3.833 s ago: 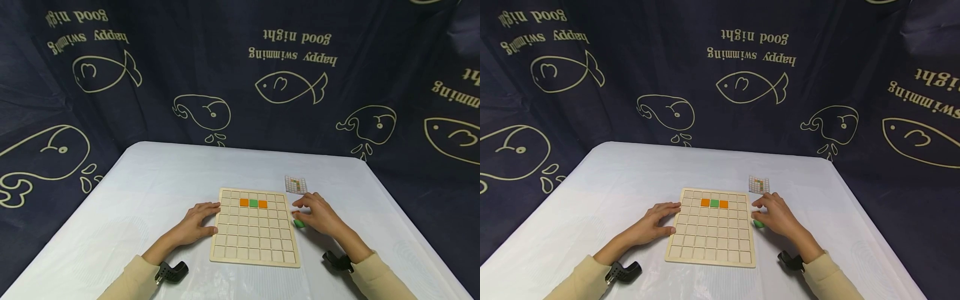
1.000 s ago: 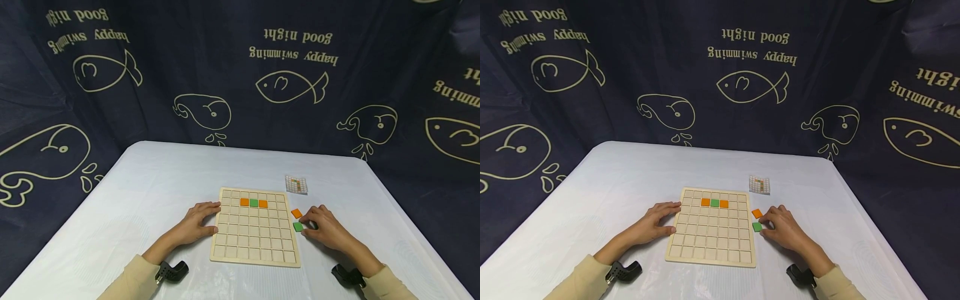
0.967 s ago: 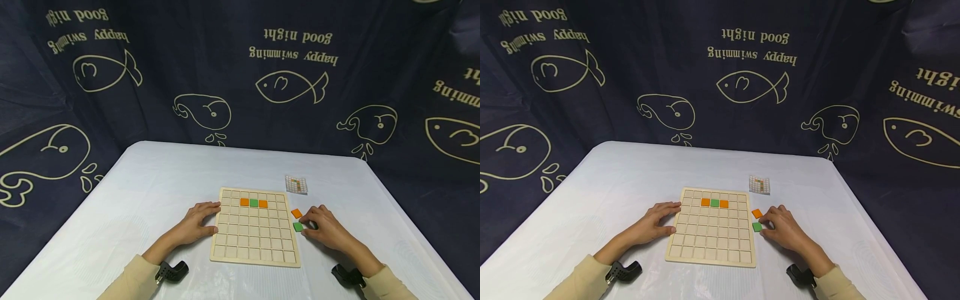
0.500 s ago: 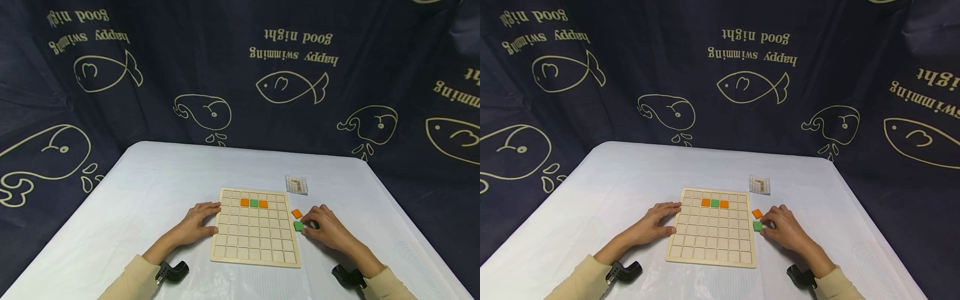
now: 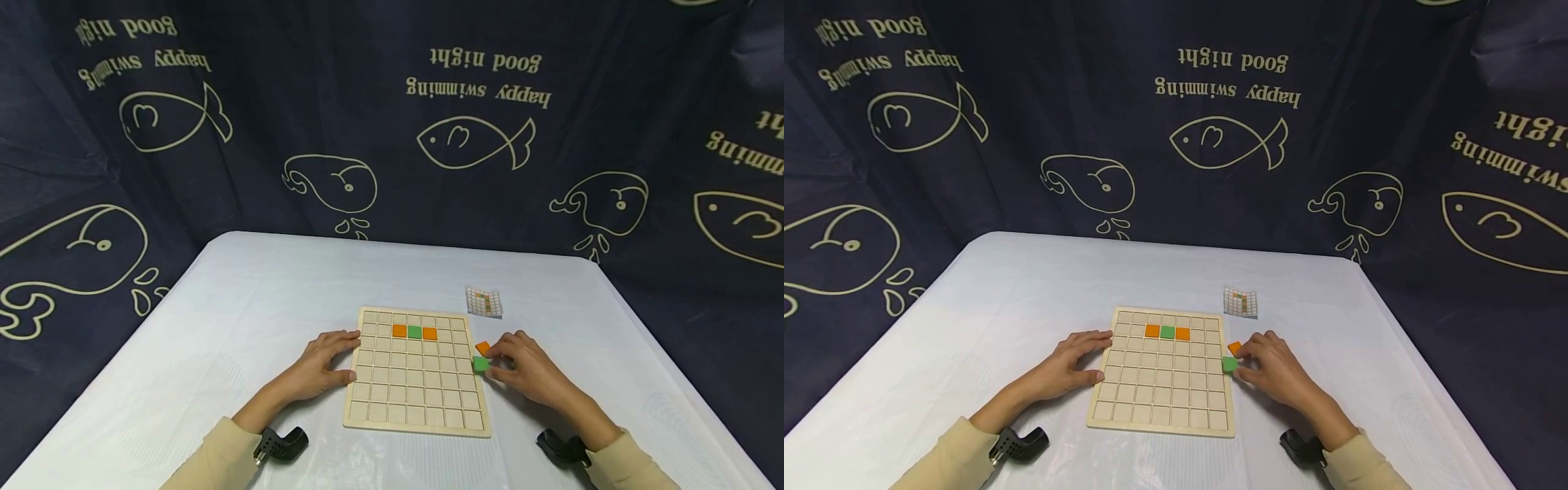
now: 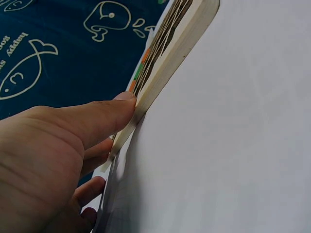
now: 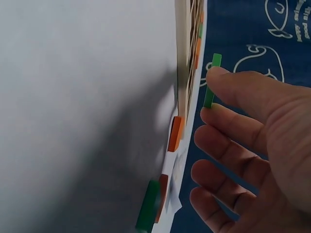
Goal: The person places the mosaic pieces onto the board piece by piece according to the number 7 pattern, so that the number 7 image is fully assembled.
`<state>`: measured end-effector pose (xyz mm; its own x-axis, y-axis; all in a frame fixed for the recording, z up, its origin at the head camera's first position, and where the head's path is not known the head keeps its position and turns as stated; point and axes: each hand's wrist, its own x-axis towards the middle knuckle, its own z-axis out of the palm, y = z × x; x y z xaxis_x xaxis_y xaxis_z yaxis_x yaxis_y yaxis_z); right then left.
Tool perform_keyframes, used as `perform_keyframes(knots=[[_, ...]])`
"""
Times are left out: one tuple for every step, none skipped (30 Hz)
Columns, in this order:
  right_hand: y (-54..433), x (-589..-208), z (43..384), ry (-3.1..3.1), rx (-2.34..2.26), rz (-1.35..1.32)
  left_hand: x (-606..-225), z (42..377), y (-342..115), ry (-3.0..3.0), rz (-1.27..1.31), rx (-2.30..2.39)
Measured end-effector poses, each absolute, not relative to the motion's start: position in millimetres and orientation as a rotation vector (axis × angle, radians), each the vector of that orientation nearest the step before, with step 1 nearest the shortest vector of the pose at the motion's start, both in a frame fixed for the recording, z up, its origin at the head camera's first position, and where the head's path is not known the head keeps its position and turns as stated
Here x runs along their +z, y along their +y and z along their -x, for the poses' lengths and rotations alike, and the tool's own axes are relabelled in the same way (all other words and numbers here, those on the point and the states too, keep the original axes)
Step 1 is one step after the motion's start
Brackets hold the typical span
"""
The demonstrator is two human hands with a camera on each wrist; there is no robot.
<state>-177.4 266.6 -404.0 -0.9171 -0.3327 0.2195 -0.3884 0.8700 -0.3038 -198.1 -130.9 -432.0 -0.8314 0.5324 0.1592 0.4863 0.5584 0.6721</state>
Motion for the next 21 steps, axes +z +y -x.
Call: perform_keyframes(knots=[[265.5, -403.9, 177.7, -2.873, 0.517, -0.565, -432.0, 198.1, -130.9, 2.717, -0.890, 1.142], [264.5, -403.9, 178.2, -2.862, 0.519, -0.574, -432.1, 198.2, -130.8, 2.718, -0.891, 1.141], [263.4, -404.0, 178.7, -2.848, 0.520, -0.588, -432.3, 198.3, -130.8, 2.719, -0.892, 1.138], [262.5, -404.1, 179.1, -2.834, 0.525, -0.603, -432.5, 198.3, -130.8, 2.719, -0.892, 1.138], [261.4, -404.0, 179.6, -2.822, 0.529, -0.613, -432.6, 198.2, -130.9, 2.717, -0.892, 1.139], [260.3, -404.0, 180.1, -2.809, 0.531, -0.625, -432.7, 198.1, -130.9, 2.715, -0.892, 1.143], [259.2, -404.0, 180.5, -2.799, 0.537, -0.638, -432.8, 198.1, -130.9, 2.712, -0.892, 1.146], [258.1, -403.9, 181.1, -2.792, 0.544, -0.646, -433.1, 198.2, -130.9, 2.709, -0.892, 1.150], [257.2, -403.8, 181.6, -2.783, 0.546, -0.657, -433.2, 198.2, -130.9, 2.715, -0.901, 1.145], [256.1, -403.5, 182.1, -2.779, 0.550, -0.662, -433.4, 198.3, -130.8, 2.714, -0.902, 1.149], [255.1, -403.1, 182.6, -2.775, 0.550, -0.667, -433.6, 198.5, -130.7, 2.715, -0.904, 1.152], [254.2, -403.0, 183.3, -2.767, 0.552, -0.680, -433.8, 198.7, -130.6, 2.716, -0.909, 1.155], [253.5, -402.5, 183.9, -2.762, 0.558, -0.691, -434.2, 199.1, -130.5, 2.719, -0.912, 1.155], [252.7, -402.4, 184.7, -2.758, 0.562, -0.698, -434.3, 199.2, -130.5, 2.727, -0.921, 1.151], [251.8, -402.1, 185.4, -2.753, 0.567, -0.710, -434.5, 199.4, -130.4, 2.733, -0.928, 1.147], [250.9, -401.8, 186.1, -2.749, 0.570, -0.719, -434.6, 199.6, -130.5, 2.725, -0.922, 1.157], [249.8, -401.7, 187.1, -2.746, 0.572, -0.726, -434.5, 199.5, -130.5, 2.724, -0.923, 1.159], [248.8, -401.4, 188.0, -2.743, 0.574, -0.730, -434.7, 199.6, -130.5, 2.730, -0.929, 1.150], [247.4, -401.1, 189.0, -2.744, 0.577, -0.728, -434.7, 199.5, -130.6, 2.727, -0.925, 1.149], [245.7, -401.0, 190.0, -2.746, 0.578, -0.724, -434.4, 199.4, -130.6, 2.725, -0.922, 1.147], [244.1, -400.7, 191.0, -2.747, 0.576, -0.718, -434.3, 199.3, -130.6, 2.716, -0.912, 1.153]])
